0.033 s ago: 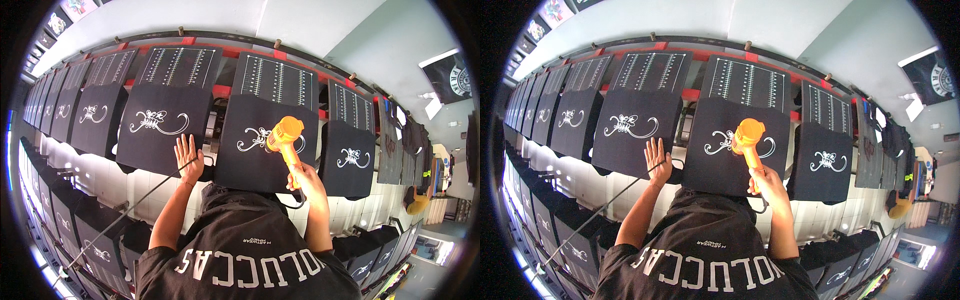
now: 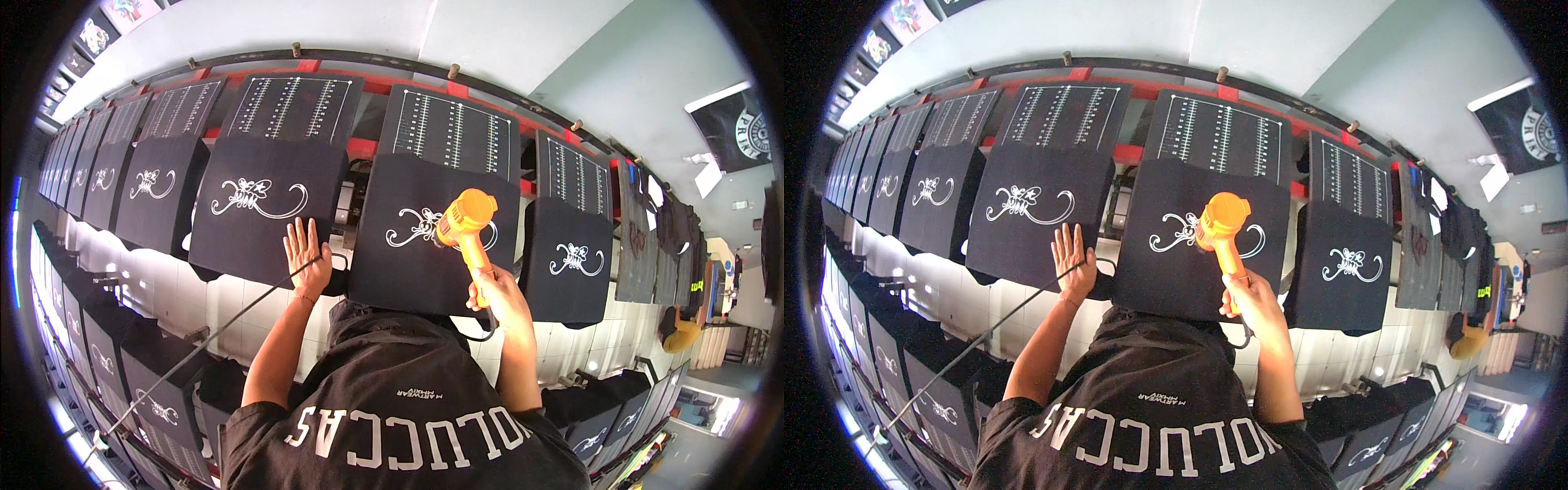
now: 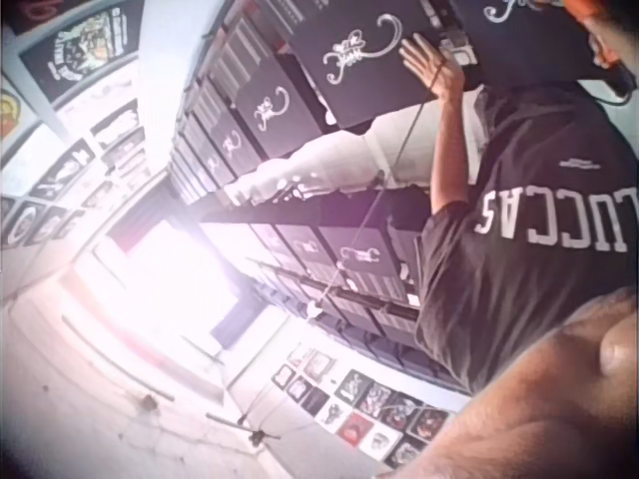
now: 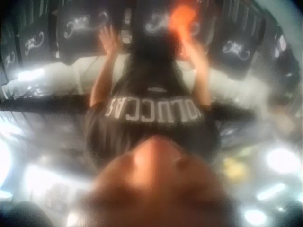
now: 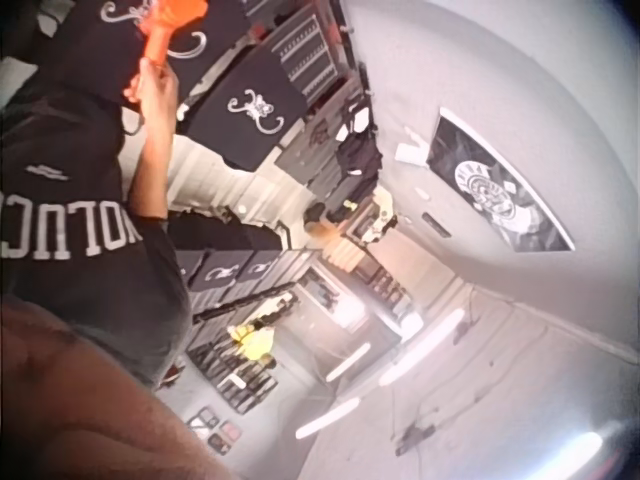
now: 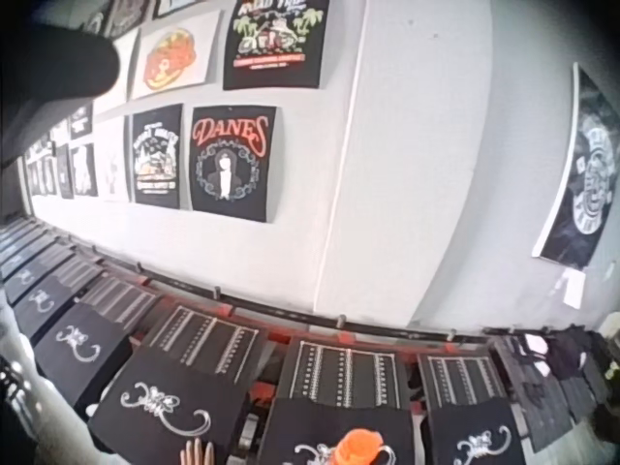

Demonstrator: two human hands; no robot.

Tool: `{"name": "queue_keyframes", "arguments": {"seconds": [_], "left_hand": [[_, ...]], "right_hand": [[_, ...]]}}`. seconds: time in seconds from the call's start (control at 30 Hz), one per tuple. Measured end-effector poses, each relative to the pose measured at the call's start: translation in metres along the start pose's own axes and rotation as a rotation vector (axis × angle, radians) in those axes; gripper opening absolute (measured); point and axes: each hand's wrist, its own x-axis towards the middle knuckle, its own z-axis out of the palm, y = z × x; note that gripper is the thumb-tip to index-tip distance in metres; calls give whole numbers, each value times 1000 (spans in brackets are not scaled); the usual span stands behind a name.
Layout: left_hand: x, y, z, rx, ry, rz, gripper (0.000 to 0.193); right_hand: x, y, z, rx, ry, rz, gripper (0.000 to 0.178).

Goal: The person uses a heat gun to dry ink on black t-shirts mounted on platens, moving from one platen to the next and occasionally smoothing the fabric by hand.

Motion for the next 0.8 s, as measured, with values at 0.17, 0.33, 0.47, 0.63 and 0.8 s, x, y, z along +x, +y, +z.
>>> {"name": "queue_keyframes", "arguments": {"seconds": [0.17,0.33,0.47,0.63,0.8], "left_hand": [[0,6,2,3,31,-28,63],[-1,12,2,6,35,-73,64],[-1,14,3,21,71,-76,61],[-1,15,3,25,101,-77,60],[-1,16,6,43,106,-78,60]], "right_hand": [[16,2,-6,29,30,-77,29],[9,-4,-29,-9,-151,14,34],[-1,-4,-38,-72,-99,-5,32],[11,2,-44,-55,-51,-69,29],[8,0,-53,-88,-40,-53,29]]}}
